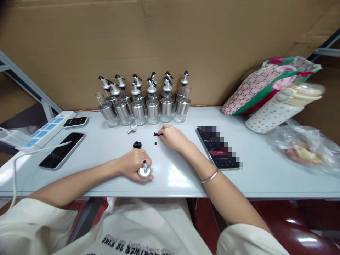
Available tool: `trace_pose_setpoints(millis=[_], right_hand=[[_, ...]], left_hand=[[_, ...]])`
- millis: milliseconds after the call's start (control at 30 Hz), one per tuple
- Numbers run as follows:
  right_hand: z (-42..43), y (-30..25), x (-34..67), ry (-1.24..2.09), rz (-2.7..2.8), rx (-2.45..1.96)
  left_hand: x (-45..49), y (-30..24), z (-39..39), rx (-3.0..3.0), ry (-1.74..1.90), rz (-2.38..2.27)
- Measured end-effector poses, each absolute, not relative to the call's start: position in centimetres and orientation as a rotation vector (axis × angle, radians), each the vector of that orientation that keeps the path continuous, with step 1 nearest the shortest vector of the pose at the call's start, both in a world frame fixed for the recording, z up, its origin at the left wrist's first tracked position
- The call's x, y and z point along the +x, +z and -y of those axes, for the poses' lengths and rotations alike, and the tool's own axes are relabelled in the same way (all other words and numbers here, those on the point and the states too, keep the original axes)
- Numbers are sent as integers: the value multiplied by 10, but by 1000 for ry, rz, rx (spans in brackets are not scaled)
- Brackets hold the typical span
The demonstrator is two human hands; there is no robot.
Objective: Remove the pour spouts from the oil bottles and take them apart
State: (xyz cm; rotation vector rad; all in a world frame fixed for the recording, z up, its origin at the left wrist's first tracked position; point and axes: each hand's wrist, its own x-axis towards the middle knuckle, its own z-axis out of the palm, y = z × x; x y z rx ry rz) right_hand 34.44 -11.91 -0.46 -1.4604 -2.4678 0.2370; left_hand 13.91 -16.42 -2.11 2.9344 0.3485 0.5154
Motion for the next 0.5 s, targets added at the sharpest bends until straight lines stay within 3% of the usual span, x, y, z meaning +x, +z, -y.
trace_pose_setpoints(millis=[500], right_hand=[[120,-4,342,271,2524,-1267]], left_hand=[[139,-19,165,2923,537,-348]])
